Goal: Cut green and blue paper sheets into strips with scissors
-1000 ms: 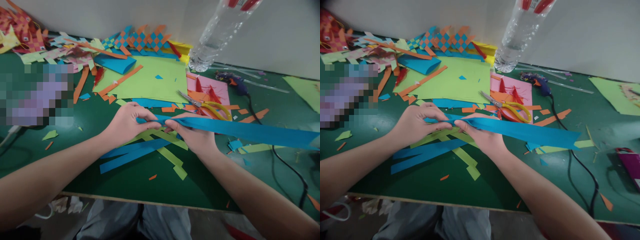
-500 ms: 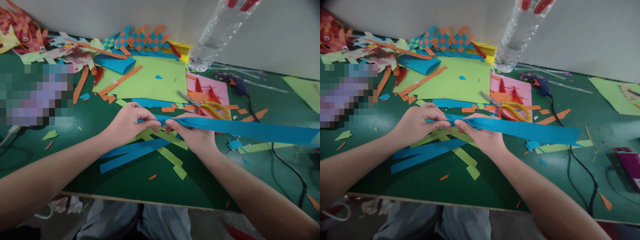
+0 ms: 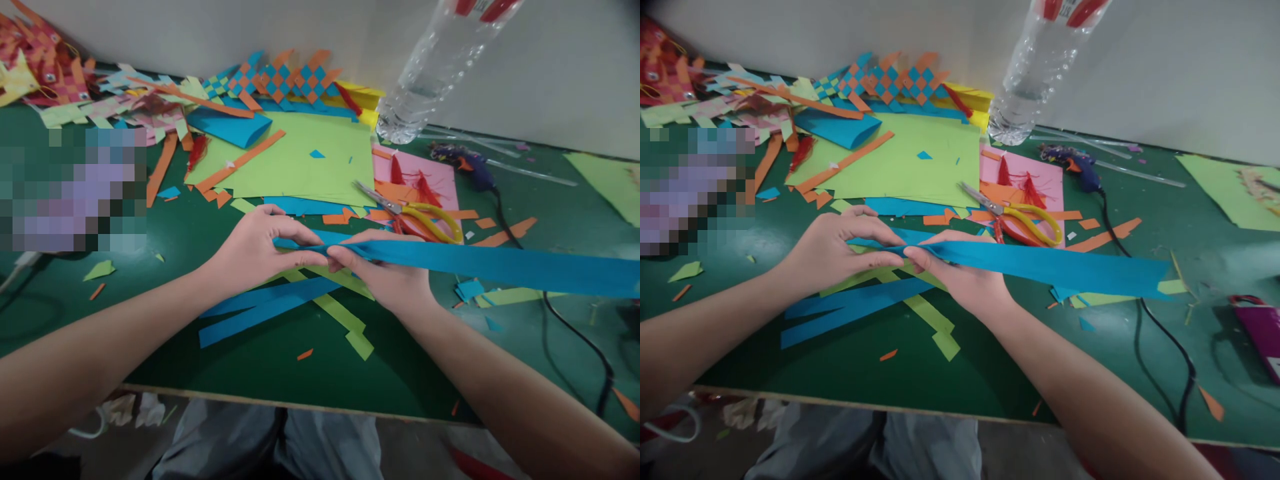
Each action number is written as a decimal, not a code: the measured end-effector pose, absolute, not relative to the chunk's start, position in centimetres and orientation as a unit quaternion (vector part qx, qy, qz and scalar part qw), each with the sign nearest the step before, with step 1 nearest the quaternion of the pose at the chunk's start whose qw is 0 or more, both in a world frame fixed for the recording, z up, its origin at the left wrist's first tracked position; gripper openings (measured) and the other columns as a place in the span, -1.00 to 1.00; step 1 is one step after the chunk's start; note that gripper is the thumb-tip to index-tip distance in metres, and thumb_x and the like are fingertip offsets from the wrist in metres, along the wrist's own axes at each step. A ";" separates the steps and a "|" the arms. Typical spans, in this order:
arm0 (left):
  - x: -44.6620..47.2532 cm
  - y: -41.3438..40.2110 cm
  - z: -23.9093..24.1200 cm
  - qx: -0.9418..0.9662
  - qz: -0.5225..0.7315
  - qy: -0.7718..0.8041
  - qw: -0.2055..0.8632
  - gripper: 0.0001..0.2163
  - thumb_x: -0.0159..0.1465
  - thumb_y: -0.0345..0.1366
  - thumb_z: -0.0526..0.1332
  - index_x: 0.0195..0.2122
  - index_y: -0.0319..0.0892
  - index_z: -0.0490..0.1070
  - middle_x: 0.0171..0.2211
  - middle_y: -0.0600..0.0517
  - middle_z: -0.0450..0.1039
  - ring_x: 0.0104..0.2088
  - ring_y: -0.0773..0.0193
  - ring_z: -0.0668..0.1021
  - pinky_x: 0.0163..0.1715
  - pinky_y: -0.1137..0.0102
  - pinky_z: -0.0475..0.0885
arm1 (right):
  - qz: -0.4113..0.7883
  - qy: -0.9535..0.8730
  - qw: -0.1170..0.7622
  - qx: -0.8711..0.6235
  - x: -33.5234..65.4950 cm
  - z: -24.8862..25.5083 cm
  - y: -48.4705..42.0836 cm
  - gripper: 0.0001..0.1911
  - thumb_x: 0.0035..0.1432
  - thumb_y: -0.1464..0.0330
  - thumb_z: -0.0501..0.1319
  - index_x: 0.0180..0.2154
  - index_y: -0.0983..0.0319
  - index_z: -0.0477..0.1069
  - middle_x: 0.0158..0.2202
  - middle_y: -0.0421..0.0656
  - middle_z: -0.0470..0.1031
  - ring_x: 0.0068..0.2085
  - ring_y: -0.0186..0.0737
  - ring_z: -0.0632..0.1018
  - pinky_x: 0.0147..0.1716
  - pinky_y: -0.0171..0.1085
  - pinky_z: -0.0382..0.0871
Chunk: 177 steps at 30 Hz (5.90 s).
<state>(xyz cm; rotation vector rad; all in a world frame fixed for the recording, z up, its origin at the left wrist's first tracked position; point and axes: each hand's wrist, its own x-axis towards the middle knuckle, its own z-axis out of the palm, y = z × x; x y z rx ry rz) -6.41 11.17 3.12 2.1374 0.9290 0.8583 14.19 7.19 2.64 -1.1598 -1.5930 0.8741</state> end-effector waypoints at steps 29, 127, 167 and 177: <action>-7.9 13.2 4.1 0.843 0.177 0.380 0.338 -0.74 0.29 -0.11 0.30 -0.47 -0.09 0.63 -0.48 0.07 0.55 -0.50 0.33 0.48 -0.45 0.42 0.28 | 0.311 -0.601 0.493 -0.547 16.3 2.0 9.5 -0.53 0.08 0.10 0.43 -0.72 0.14 0.41 -0.76 -0.27 0.40 -0.74 -0.37 0.39 -0.70 -0.28 0.37; -6.7 11.7 3.5 0.805 0.221 0.349 0.426 -0.72 0.28 -0.19 0.29 -0.52 -0.15 0.32 -0.75 0.27 0.25 -0.74 0.45 0.46 -0.69 0.55 0.19 | 0.503 -0.455 0.522 -0.518 14.8 1.7 8.9 -0.61 -0.18 0.02 0.53 -0.48 0.16 0.56 -0.55 -0.20 0.61 -0.56 -0.16 0.64 -0.52 -0.17 0.66; -8.3 13.3 4.7 0.780 0.124 0.392 0.471 -0.76 0.33 -0.15 0.26 -0.45 -0.11 0.34 -0.80 0.23 0.27 -0.83 0.44 0.29 -0.78 0.54 0.20 | 0.343 -0.459 0.591 -0.569 17.1 1.5 10.8 -0.64 0.00 0.00 0.44 -0.44 0.15 0.56 -0.60 -0.26 0.51 -0.57 -0.26 0.59 -0.53 -0.23 0.57; -8.9 14.0 4.7 0.786 0.132 0.388 0.463 -0.75 0.29 -0.11 0.26 -0.46 -0.10 0.35 -0.80 0.23 0.26 -0.83 0.43 0.29 -0.76 0.52 0.18 | 0.269 -0.495 0.588 -0.581 17.7 1.9 11.0 -0.73 0.13 0.09 0.40 -0.45 0.12 0.56 -0.59 -0.24 0.52 -0.54 -0.21 0.61 -0.49 -0.17 0.58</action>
